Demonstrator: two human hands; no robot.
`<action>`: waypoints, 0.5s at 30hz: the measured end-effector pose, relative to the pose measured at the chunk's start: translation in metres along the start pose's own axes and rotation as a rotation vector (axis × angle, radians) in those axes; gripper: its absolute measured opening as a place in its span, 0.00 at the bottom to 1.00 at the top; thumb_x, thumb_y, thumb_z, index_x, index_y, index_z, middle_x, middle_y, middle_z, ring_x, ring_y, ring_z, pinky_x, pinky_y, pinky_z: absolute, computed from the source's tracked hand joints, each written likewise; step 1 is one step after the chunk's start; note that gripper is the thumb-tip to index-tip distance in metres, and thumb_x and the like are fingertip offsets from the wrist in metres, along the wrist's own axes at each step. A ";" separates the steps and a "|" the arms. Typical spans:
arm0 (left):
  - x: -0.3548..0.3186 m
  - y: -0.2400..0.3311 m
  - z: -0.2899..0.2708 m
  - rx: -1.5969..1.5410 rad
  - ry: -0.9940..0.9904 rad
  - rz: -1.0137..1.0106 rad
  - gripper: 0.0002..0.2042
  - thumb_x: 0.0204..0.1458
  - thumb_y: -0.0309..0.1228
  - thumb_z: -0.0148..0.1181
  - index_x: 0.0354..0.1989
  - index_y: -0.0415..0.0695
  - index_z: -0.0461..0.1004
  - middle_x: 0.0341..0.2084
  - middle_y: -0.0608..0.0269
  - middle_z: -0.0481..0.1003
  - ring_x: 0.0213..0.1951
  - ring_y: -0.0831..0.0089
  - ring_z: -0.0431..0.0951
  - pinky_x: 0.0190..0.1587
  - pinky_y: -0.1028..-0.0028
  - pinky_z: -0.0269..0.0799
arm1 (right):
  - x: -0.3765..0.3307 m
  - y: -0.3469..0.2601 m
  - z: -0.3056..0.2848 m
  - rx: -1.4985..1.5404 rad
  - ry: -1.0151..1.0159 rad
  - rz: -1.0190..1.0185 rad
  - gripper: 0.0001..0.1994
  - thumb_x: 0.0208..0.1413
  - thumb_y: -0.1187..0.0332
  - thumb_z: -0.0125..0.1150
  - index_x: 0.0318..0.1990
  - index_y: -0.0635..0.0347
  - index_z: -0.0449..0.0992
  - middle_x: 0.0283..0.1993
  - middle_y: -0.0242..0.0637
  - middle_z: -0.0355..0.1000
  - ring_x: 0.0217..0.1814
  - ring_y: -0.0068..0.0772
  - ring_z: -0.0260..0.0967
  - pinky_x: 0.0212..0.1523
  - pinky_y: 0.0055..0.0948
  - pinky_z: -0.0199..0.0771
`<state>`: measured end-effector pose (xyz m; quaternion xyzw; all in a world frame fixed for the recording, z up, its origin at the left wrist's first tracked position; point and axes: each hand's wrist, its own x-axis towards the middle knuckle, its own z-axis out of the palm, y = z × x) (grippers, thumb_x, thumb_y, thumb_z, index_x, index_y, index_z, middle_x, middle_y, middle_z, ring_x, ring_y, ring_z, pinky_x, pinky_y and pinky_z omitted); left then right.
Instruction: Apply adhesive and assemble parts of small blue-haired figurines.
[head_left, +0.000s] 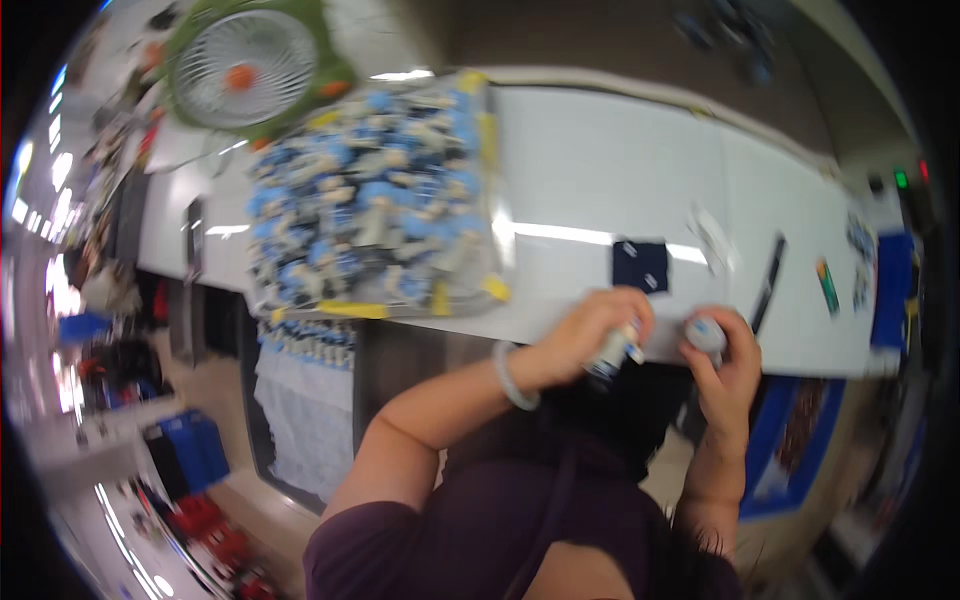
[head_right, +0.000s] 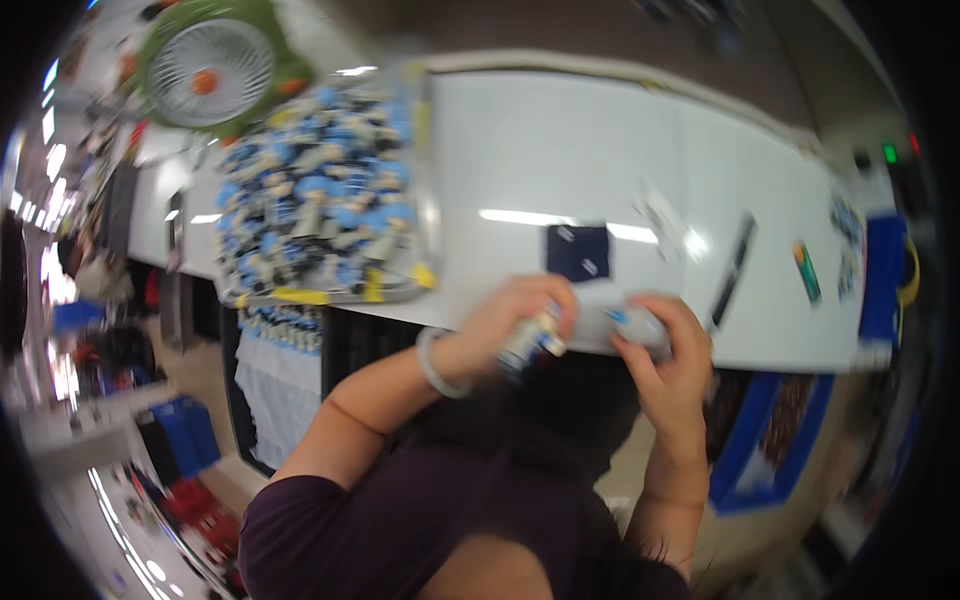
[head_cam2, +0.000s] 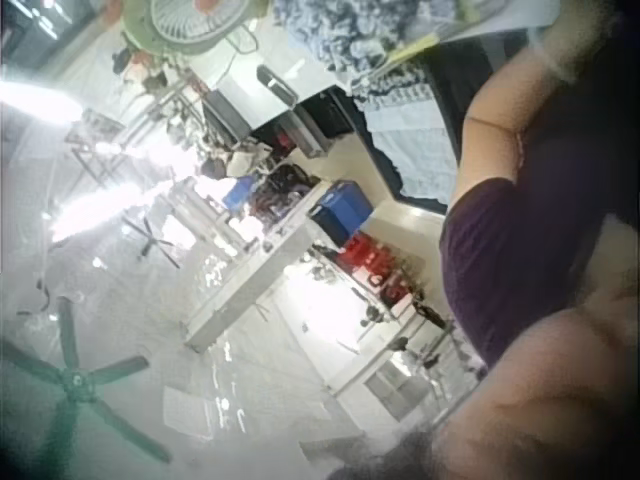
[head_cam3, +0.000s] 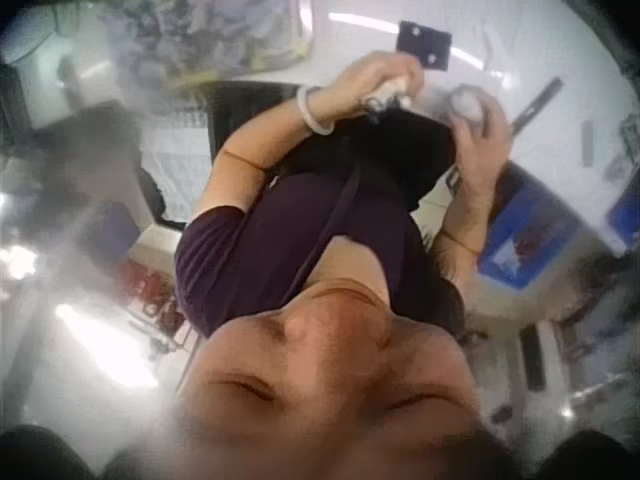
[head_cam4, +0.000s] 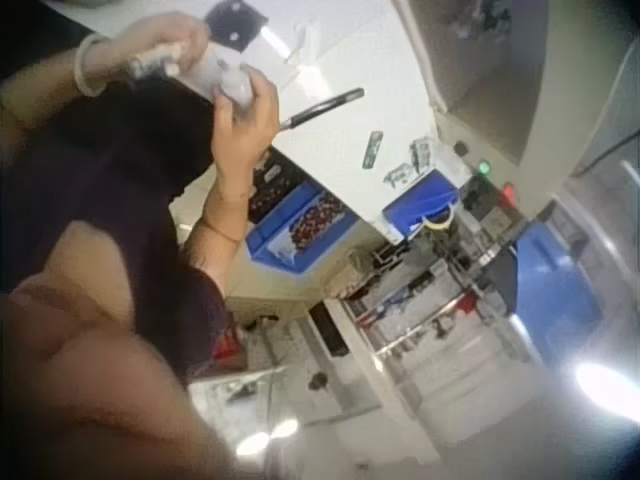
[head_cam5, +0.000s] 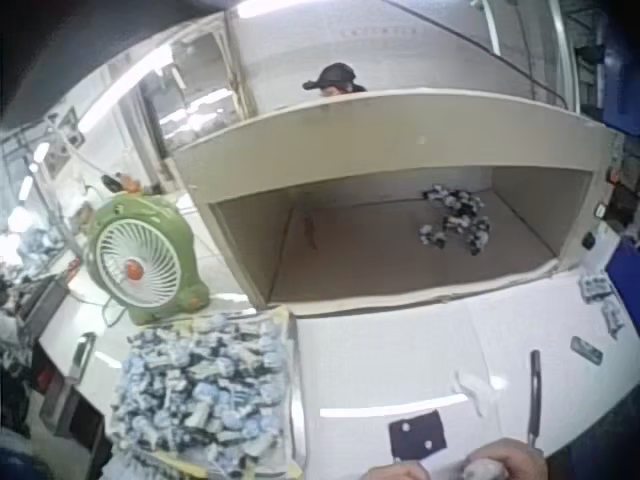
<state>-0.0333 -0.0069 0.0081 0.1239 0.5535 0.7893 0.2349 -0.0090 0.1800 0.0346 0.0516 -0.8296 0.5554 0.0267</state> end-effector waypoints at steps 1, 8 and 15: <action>0.000 0.001 -0.003 -0.106 -0.002 -0.058 0.17 0.47 0.40 0.38 0.20 0.38 0.65 0.18 0.62 0.66 0.25 0.76 0.67 0.30 0.78 0.62 | 0.005 -0.003 0.001 -0.092 -0.013 -0.091 0.14 0.34 0.79 0.60 0.34 0.64 0.70 0.33 0.40 0.69 0.35 0.34 0.67 0.38 0.24 0.65; 0.006 -0.008 0.004 -0.184 -0.019 -0.150 0.18 0.47 0.43 0.39 0.23 0.38 0.66 0.17 0.62 0.67 0.21 0.80 0.66 0.24 0.83 0.60 | 0.003 -0.001 -0.010 -0.291 0.076 -0.234 0.20 0.29 0.83 0.56 0.36 0.58 0.74 0.33 0.37 0.67 0.36 0.36 0.64 0.35 0.26 0.65; 0.003 -0.010 0.008 -0.134 -0.013 -0.133 0.19 0.47 0.43 0.38 0.23 0.38 0.67 0.17 0.63 0.67 0.21 0.80 0.66 0.24 0.83 0.60 | -0.002 0.003 -0.015 -0.509 0.186 -0.423 0.24 0.24 0.85 0.53 0.36 0.53 0.75 0.35 0.34 0.67 0.38 0.37 0.63 0.39 0.29 0.63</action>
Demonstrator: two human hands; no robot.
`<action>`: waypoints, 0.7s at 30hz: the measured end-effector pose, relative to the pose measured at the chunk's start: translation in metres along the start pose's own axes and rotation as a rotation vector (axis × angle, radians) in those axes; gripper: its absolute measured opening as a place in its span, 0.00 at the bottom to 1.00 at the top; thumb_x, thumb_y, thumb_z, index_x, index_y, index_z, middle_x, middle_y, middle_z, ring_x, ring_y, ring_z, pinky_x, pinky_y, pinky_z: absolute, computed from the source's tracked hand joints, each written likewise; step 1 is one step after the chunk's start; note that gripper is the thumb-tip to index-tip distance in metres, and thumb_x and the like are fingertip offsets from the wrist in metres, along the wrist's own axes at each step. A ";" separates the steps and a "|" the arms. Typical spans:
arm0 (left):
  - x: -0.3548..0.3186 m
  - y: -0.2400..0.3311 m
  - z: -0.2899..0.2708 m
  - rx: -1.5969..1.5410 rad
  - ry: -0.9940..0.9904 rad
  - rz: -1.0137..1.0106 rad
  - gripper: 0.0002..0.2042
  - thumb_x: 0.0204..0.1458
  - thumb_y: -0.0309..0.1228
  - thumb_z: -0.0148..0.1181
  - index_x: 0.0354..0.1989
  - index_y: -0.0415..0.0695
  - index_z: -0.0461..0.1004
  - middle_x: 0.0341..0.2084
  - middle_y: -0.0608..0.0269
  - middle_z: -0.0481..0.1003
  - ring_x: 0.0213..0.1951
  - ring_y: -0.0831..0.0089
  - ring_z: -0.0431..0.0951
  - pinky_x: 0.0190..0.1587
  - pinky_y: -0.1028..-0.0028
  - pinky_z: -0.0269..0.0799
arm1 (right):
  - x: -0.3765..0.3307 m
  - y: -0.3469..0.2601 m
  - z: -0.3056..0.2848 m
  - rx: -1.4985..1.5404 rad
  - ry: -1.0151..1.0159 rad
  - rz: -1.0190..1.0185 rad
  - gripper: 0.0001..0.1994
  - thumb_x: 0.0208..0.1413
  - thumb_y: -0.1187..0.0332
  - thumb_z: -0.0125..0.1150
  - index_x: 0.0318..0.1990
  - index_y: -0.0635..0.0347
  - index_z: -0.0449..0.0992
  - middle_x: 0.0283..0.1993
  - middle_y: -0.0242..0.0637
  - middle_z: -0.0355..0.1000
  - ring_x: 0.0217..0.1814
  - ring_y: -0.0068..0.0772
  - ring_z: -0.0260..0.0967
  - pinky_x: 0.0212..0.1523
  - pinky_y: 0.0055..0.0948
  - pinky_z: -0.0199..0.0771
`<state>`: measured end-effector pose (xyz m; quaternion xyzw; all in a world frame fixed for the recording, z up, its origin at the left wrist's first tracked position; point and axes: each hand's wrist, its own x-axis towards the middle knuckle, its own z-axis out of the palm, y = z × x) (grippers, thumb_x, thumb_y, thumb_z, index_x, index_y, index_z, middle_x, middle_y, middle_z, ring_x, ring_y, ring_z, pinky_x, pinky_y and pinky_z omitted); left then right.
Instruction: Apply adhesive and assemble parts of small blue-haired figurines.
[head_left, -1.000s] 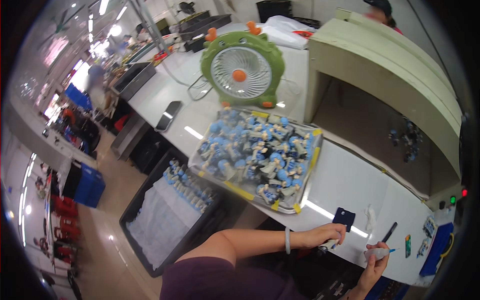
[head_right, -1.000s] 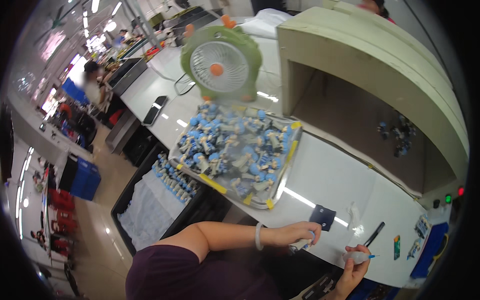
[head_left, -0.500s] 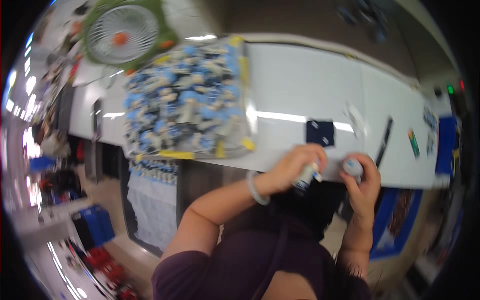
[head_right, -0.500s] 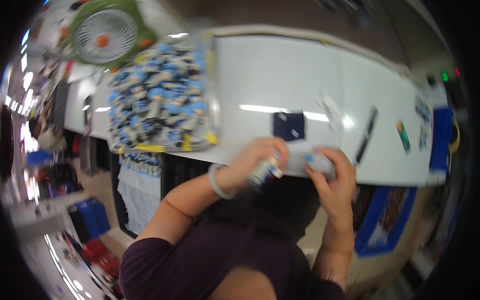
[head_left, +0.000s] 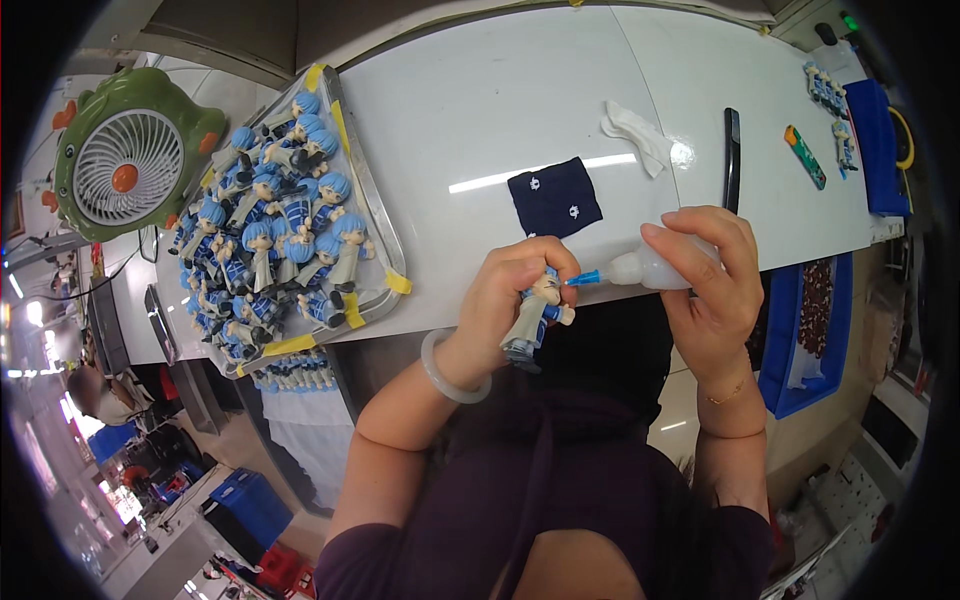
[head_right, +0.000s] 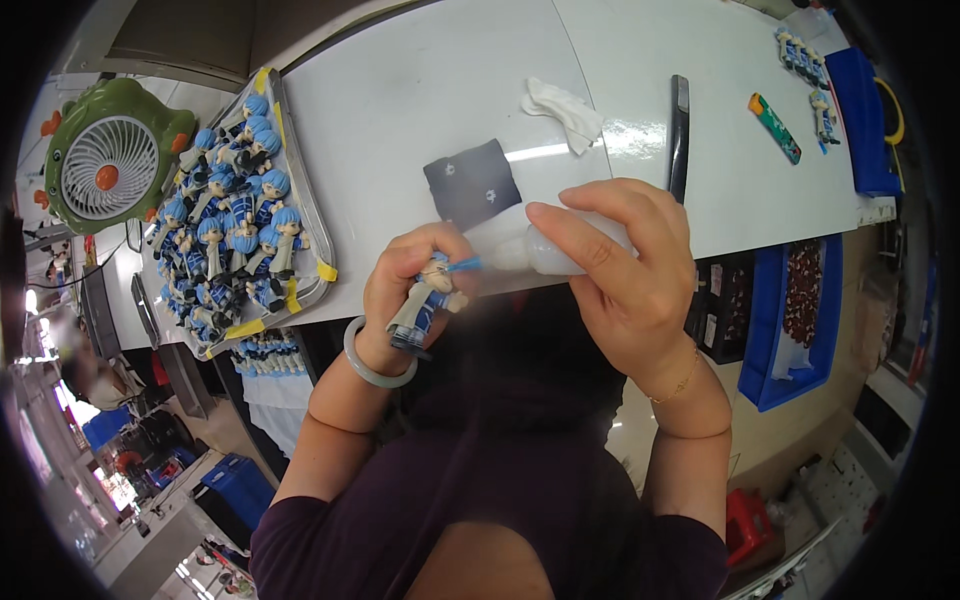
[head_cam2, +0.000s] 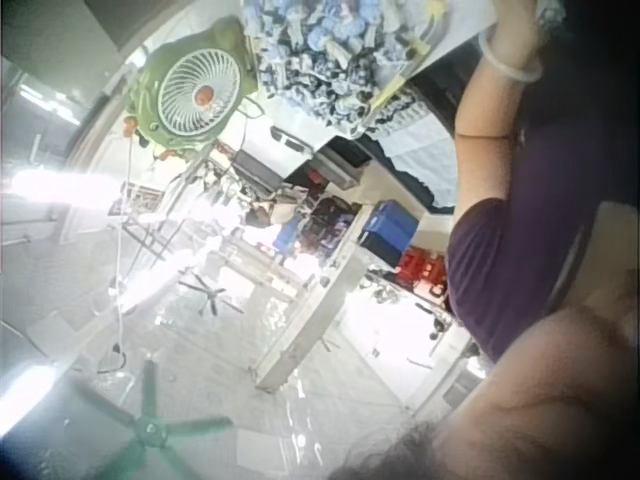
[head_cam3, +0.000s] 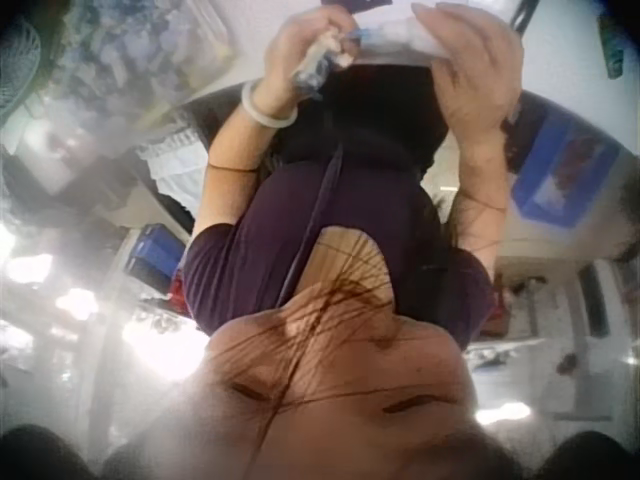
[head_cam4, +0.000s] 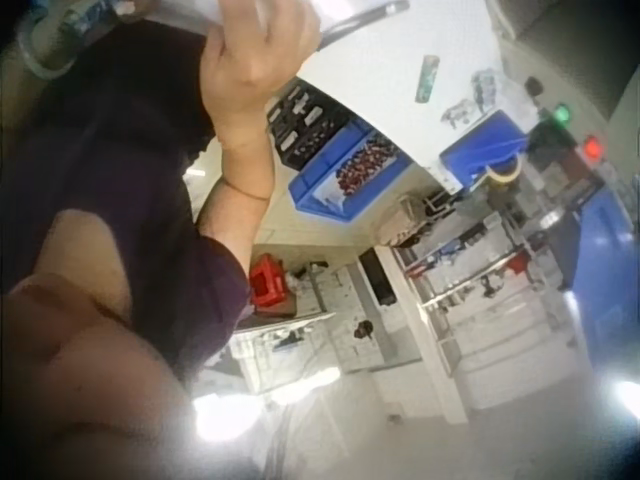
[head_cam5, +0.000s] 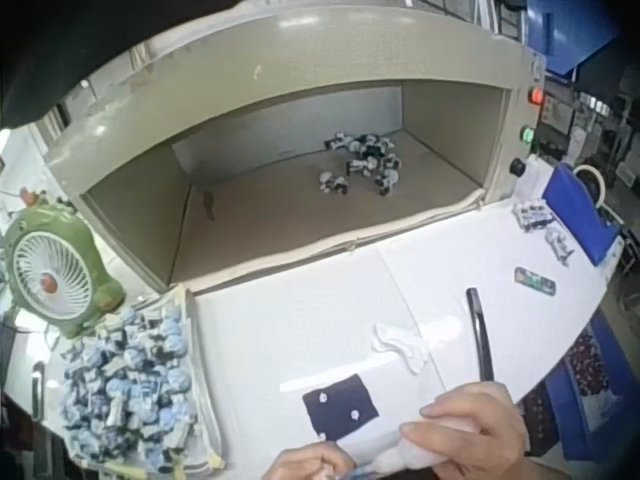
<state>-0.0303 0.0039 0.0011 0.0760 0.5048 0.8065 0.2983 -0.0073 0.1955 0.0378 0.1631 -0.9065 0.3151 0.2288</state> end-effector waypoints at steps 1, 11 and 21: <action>0.000 0.000 0.001 0.001 0.000 -0.005 0.19 0.47 0.43 0.38 0.23 0.38 0.67 0.17 0.63 0.67 0.21 0.80 0.66 0.24 0.83 0.60 | -0.001 0.000 -0.001 0.002 0.000 0.004 0.24 0.24 0.85 0.53 0.36 0.53 0.75 0.35 0.34 0.67 0.38 0.37 0.63 0.39 0.29 0.63; -0.001 0.005 -0.001 -0.049 0.025 -0.083 0.18 0.47 0.42 0.37 0.23 0.39 0.67 0.18 0.65 0.68 0.20 0.82 0.65 0.22 0.84 0.60 | 0.000 -0.004 -0.002 -0.196 0.056 -0.128 0.19 0.29 0.77 0.56 0.36 0.53 0.76 0.36 0.32 0.67 0.38 0.34 0.63 0.38 0.26 0.59; -0.001 0.005 0.000 -0.111 0.067 -0.112 0.18 0.46 0.42 0.37 0.24 0.39 0.66 0.18 0.65 0.68 0.20 0.83 0.65 0.22 0.85 0.59 | 0.002 -0.016 -0.009 -0.328 0.009 -0.154 0.17 0.32 0.72 0.56 0.36 0.49 0.76 0.38 0.29 0.66 0.40 0.29 0.62 0.38 0.24 0.56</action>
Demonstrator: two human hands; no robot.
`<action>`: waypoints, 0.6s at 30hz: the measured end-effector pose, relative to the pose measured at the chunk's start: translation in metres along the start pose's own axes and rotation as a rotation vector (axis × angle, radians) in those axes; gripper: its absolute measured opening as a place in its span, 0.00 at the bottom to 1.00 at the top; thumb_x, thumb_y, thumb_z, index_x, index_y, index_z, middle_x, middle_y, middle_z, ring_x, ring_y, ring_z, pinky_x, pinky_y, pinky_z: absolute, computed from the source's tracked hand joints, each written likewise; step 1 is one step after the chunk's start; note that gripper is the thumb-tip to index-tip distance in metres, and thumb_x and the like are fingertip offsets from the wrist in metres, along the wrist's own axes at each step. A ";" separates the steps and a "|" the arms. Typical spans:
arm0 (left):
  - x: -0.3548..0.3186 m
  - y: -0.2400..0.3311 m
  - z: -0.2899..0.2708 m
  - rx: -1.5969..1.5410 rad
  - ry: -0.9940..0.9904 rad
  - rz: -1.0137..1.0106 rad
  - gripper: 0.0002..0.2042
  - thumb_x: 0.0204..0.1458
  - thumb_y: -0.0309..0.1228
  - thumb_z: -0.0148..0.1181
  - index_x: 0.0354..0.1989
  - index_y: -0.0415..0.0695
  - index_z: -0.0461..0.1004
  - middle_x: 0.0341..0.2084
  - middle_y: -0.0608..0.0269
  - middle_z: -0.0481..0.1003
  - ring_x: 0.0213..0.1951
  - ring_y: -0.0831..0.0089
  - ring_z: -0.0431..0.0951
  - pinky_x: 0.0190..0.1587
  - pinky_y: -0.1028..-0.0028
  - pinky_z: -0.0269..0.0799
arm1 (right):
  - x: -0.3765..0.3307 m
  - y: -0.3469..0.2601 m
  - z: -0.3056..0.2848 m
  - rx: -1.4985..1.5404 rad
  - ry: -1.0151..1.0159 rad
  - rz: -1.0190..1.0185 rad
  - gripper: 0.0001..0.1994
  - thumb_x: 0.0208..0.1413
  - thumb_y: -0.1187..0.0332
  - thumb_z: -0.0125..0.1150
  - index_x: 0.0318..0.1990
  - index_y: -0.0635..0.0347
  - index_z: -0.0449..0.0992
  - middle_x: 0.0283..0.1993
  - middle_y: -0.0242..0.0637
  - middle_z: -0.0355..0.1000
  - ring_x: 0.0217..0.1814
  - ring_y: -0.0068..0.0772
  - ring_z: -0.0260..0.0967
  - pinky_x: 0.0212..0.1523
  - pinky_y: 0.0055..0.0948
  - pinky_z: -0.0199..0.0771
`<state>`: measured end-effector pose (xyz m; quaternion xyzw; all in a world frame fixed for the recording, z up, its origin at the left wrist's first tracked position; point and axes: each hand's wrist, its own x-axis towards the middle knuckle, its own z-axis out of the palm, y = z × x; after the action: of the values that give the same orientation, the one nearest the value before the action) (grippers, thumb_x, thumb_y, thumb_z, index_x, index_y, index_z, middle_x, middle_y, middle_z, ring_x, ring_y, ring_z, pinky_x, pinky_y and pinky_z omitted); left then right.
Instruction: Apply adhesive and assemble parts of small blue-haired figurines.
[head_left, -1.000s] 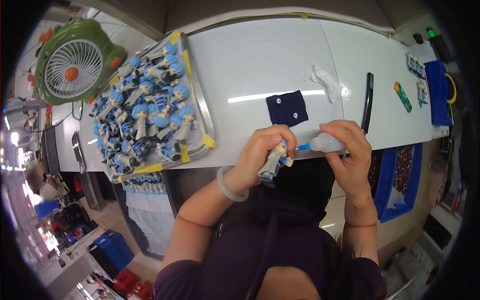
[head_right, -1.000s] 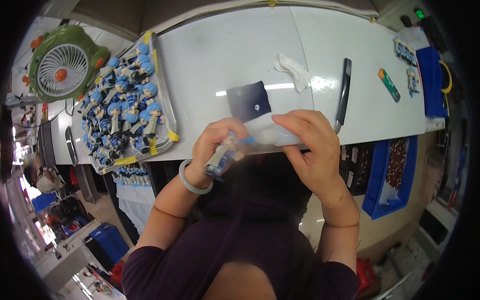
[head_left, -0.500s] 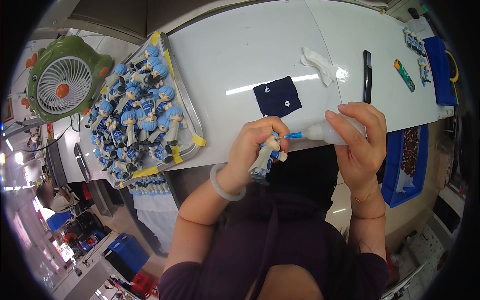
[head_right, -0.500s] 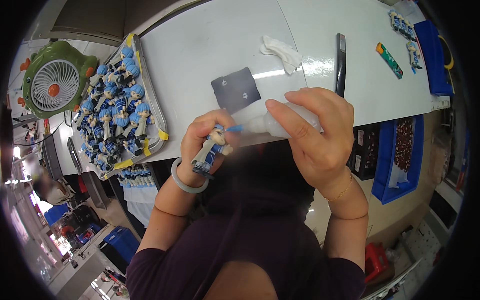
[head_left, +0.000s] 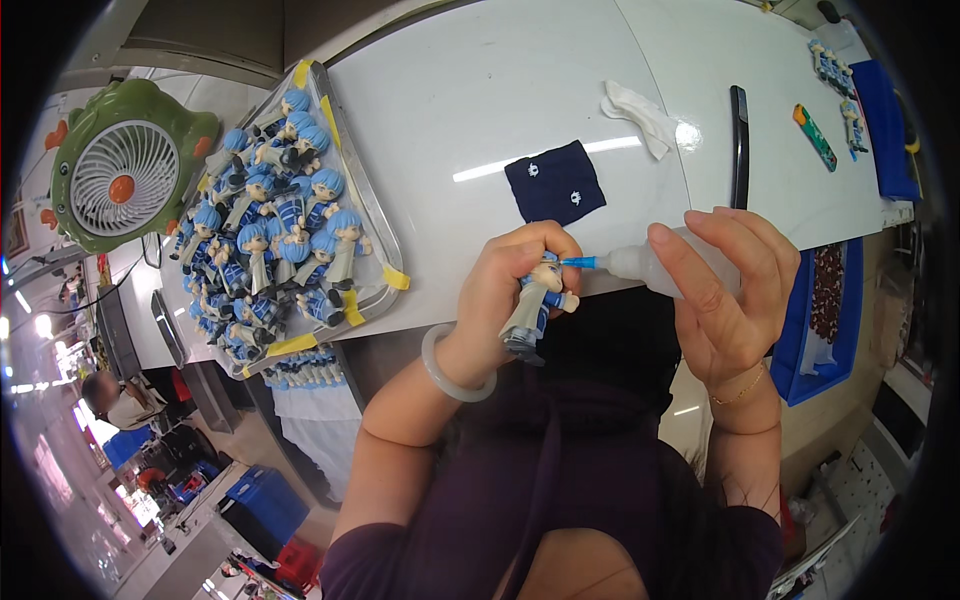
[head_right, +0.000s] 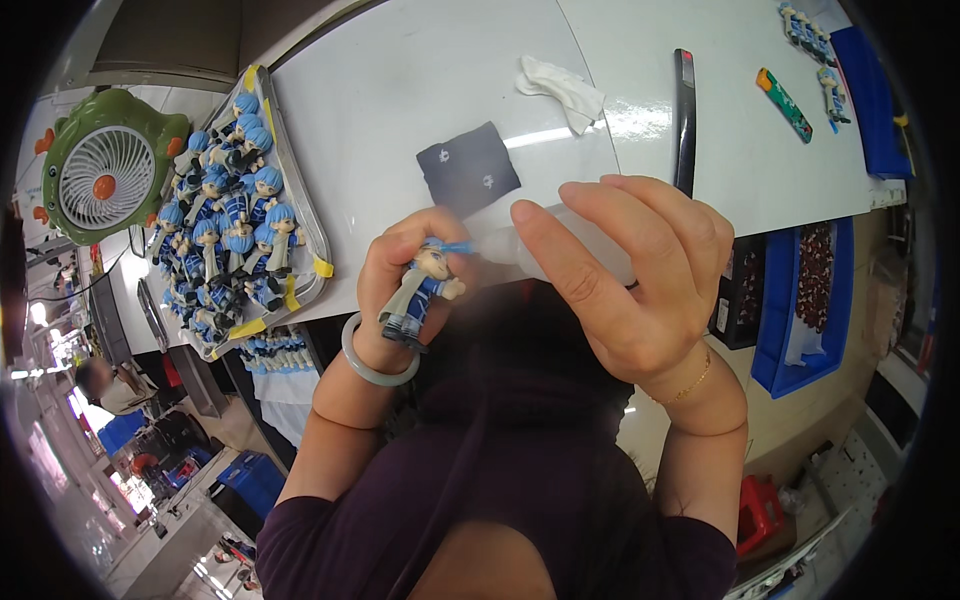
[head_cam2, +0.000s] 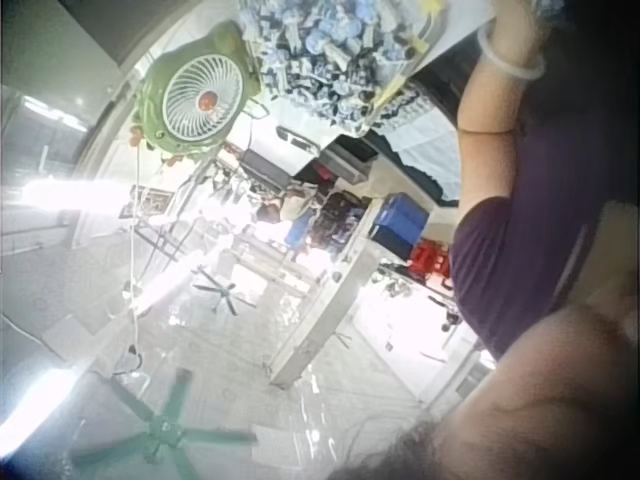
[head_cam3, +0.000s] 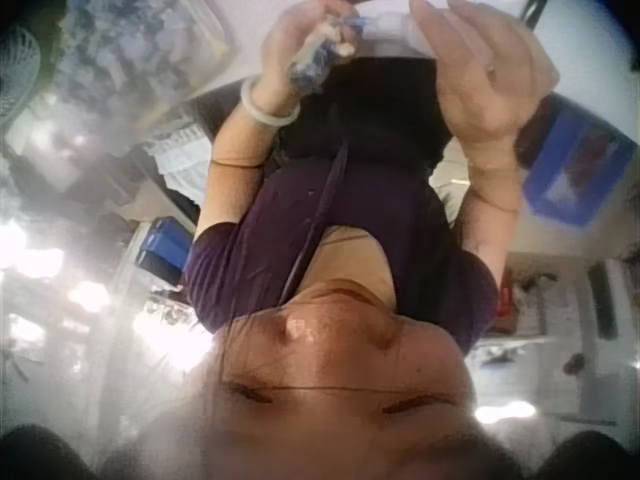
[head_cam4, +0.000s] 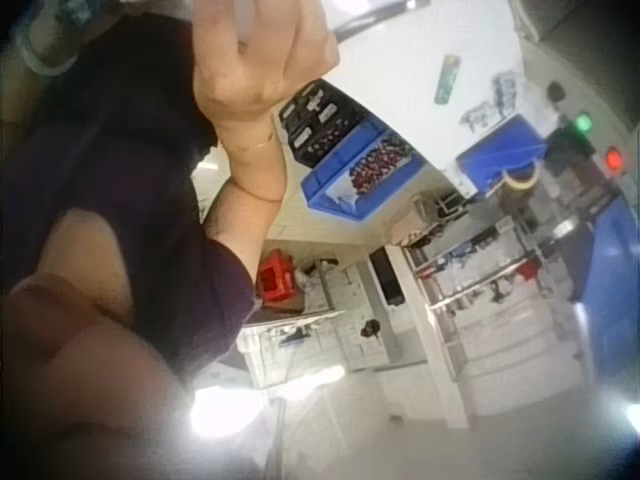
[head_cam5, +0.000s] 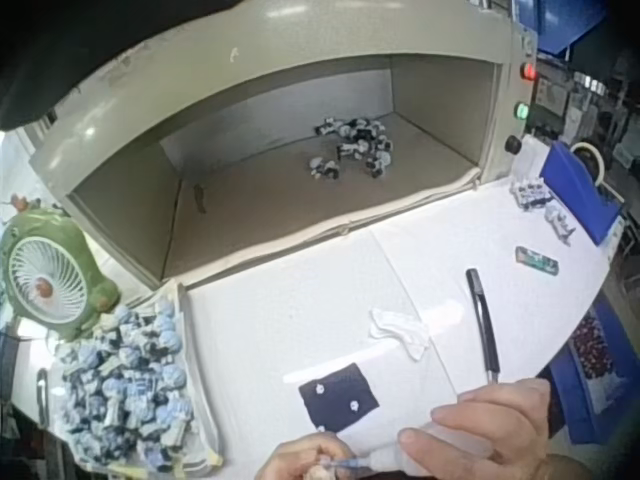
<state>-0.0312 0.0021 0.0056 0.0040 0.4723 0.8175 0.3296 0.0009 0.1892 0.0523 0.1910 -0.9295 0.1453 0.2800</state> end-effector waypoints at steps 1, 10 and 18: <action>0.000 0.000 0.000 0.000 0.001 -0.001 0.18 0.46 0.42 0.37 0.24 0.39 0.66 0.18 0.65 0.68 0.20 0.83 0.65 0.22 0.85 0.59 | 0.000 0.000 0.000 0.001 -0.001 0.001 0.17 0.32 0.72 0.56 0.36 0.49 0.76 0.38 0.29 0.66 0.40 0.29 0.62 0.38 0.24 0.56; 0.000 0.002 0.002 0.005 0.009 0.004 0.18 0.47 0.42 0.37 0.24 0.38 0.66 0.18 0.65 0.67 0.19 0.83 0.64 0.21 0.84 0.59 | 0.001 -0.002 -0.001 -0.045 0.014 -0.027 0.15 0.35 0.69 0.56 0.36 0.48 0.76 0.39 0.26 0.66 0.40 0.27 0.62 0.39 0.23 0.54; 0.001 0.001 0.002 0.010 0.016 0.006 0.18 0.47 0.43 0.37 0.24 0.38 0.66 0.18 0.66 0.67 0.19 0.83 0.64 0.21 0.84 0.59 | 0.001 -0.004 -0.001 -0.059 0.007 -0.018 0.13 0.37 0.68 0.56 0.36 0.48 0.76 0.38 0.25 0.66 0.40 0.25 0.61 0.39 0.22 0.53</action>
<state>-0.0315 0.0040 0.0073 0.0006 0.4789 0.8161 0.3235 0.0023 0.1853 0.0545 0.1905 -0.9307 0.1160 0.2899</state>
